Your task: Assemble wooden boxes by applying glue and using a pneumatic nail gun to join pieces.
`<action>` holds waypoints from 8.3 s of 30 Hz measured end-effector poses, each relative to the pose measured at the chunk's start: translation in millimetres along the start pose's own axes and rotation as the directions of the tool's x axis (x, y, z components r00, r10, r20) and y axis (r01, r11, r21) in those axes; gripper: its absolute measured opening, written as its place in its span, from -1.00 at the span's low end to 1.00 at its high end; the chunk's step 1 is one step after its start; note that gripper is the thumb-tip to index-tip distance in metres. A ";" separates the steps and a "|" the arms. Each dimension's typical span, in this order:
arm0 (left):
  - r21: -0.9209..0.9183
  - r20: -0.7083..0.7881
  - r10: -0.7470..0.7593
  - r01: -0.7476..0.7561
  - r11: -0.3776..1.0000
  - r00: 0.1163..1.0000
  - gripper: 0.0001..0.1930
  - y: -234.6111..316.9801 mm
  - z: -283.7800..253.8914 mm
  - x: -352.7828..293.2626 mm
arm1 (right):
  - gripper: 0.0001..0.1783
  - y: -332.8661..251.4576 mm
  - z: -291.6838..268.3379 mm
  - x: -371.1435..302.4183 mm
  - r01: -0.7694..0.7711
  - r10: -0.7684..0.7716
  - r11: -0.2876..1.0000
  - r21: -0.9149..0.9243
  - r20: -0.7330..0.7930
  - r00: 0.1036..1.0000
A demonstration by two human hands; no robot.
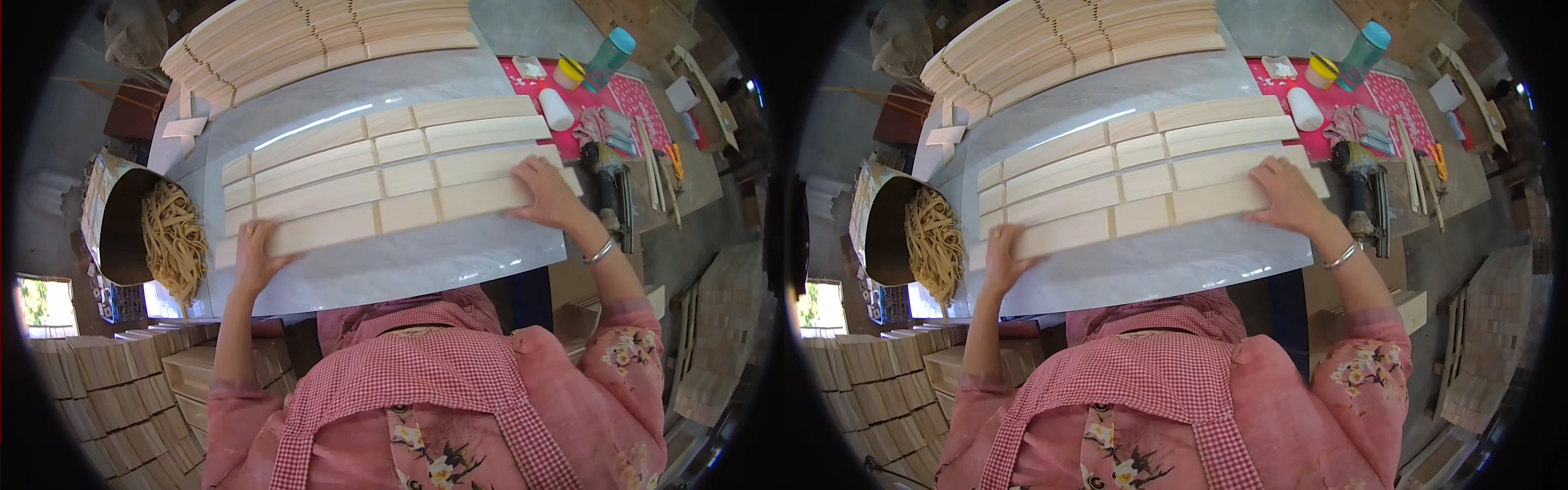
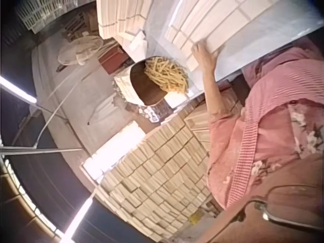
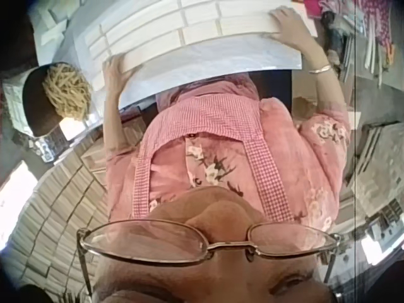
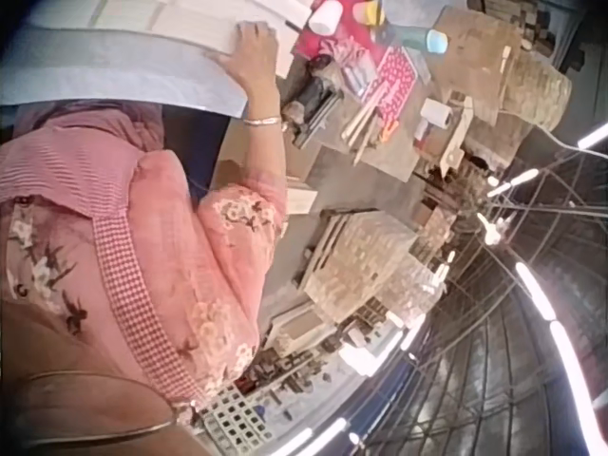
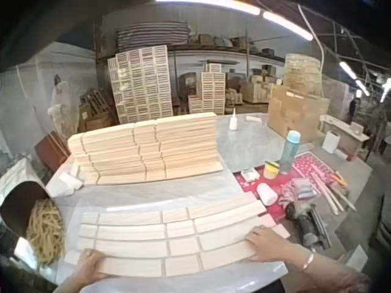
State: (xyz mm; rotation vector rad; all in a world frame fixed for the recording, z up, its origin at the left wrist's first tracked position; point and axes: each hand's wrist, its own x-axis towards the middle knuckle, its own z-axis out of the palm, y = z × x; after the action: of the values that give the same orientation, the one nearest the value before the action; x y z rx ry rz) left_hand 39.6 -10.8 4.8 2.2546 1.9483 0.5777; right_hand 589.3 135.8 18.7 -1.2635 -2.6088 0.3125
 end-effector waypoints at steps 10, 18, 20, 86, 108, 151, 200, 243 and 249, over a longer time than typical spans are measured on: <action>-0.093 -0.111 -0.054 0.044 0.995 0.992 -0.33 10.7 13.0 1.9 | -0.29 -3.2 7.2 -32.4 -0.040 0.058 0.993 0.112 -0.160 0.985; -0.192 -0.018 -0.088 0.083 0.978 0.996 -0.42 15.9 20.7 -86.8 | -0.44 -8.7 21.1 -96.9 0.014 0.001 0.998 0.069 -0.222 0.975; -0.165 -0.071 -0.113 0.100 0.981 0.991 -0.41 15.4 29.8 -74.9 | -0.49 -5.7 26.7 -87.1 -0.058 0.078 0.995 0.080 -0.269 0.960; 0.118 -0.264 -0.506 0.548 0.828 0.821 -0.49 -130.2 44.7 42.0 | -0.86 86.2 56.8 33.6 -0.636 0.484 0.765 -0.099 -0.564 0.669; 0.183 -0.383 -0.524 0.619 0.764 0.761 -0.44 -131.1 59.1 115.8 | -0.70 101.9 59.9 102.1 -0.666 0.514 0.743 -0.066 -0.580 0.631; 0.051 0.296 0.255 -0.282 0.958 0.920 -0.07 157.3 90.5 66.2 | -0.77 -38.4 99.2 204.6 -0.030 0.007 0.999 -0.040 -0.496 0.868; 0.145 0.283 0.208 -0.256 0.956 0.936 -0.14 145.8 94.9 96.8 | -0.73 91.5 51.9 25.0 -0.428 0.720 0.672 0.604 -0.399 0.567; 0.127 0.277 0.234 -0.277 0.952 0.932 -0.27 149.5 95.8 93.7 | -0.57 57.1 15.9 -51.2 -0.614 0.524 0.776 0.144 -0.688 0.501; 0.134 0.282 0.237 -0.283 0.950 0.930 -0.27 153.7 93.7 96.3 | -0.56 84.3 -1.7 -110.3 -0.823 0.637 0.567 0.021 -0.645 0.423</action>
State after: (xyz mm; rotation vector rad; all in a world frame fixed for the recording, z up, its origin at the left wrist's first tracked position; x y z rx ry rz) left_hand 225.7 71.6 -11.4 2.5649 1.6410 0.1203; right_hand 718.9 100.0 -15.9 -2.1670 -1.4374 -0.3503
